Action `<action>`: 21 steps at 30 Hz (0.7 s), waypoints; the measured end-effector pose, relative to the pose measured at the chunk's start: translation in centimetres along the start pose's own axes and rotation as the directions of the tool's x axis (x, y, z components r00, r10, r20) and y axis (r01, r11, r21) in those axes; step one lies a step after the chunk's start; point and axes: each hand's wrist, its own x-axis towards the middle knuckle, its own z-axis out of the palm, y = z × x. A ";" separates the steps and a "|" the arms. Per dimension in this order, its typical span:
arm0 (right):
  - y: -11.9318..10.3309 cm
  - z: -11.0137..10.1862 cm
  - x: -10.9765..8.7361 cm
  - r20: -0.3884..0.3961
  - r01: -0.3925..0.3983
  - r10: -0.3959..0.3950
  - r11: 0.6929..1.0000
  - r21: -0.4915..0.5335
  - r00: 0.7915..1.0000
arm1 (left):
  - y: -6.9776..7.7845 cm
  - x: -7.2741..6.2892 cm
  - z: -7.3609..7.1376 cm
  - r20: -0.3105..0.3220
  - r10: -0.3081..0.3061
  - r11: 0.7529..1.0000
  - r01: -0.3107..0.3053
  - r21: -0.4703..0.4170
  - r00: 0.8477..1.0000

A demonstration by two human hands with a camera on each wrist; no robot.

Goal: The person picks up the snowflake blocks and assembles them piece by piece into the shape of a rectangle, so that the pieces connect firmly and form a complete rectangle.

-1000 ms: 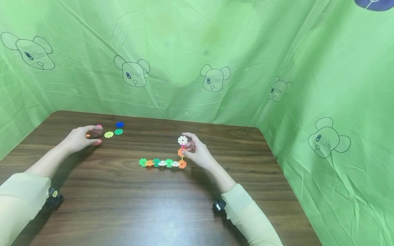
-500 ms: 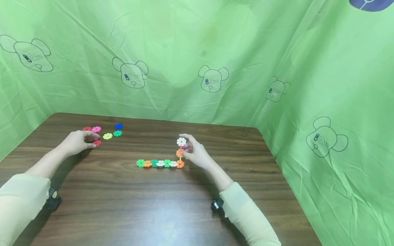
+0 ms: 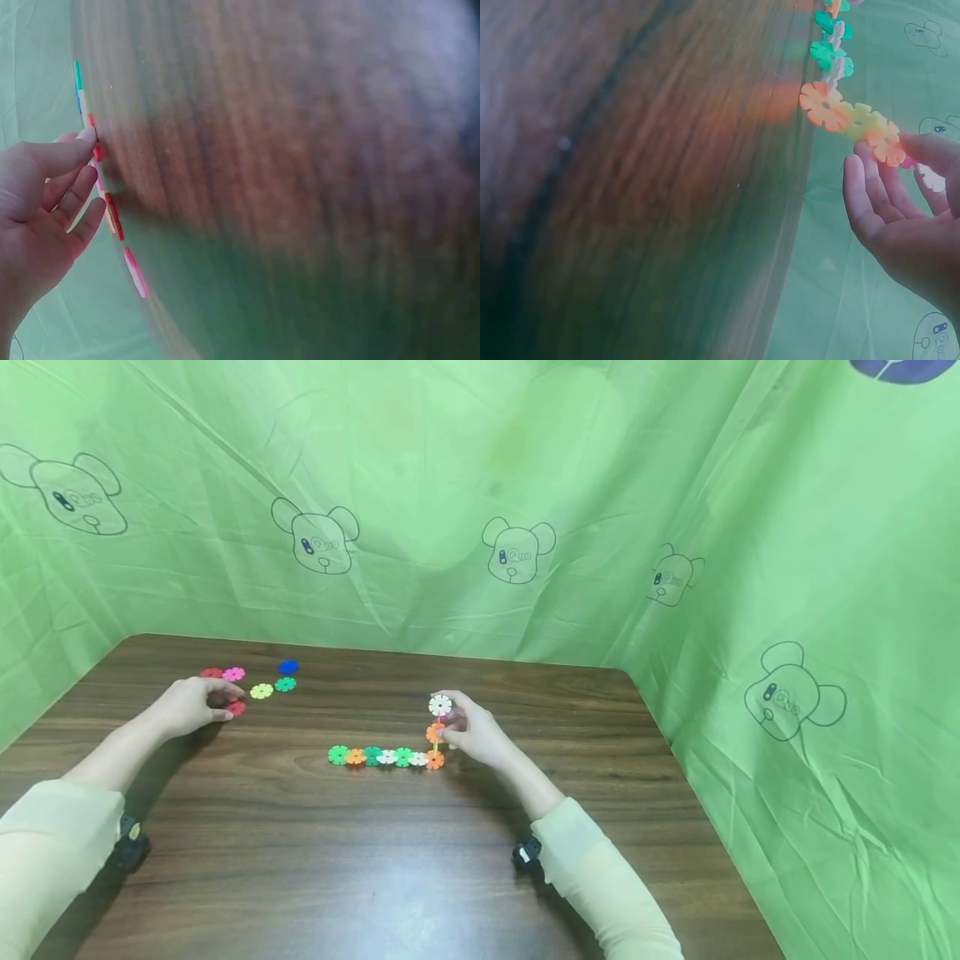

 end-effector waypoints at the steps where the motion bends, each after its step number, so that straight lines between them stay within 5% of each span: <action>1: 0.0 0.0 0.1 0.000 -0.011 0.011 1.000 0.007 1.000 | 0.0 0.0 -0.1 0.010 0.001 1.000 -0.001 -0.001 1.000; 6: 0.1 0.0 0.4 0.004 -0.040 0.040 0.999 0.020 0.999 | 0.5 -0.1 -0.3 0.053 -0.010 1.000 0.011 -0.008 0.999; 15: 0.6 -0.1 1.0 -0.001 -0.053 0.054 0.995 0.080 0.999 | -0.2 0.2 -0.4 0.045 0.066 0.996 -0.069 0.065 0.997; 21: 0.9 -0.2 0.9 0.006 -0.102 0.103 0.975 0.198 0.995 | -0.3 0.0 -0.6 0.073 0.011 0.996 -0.017 0.083 0.997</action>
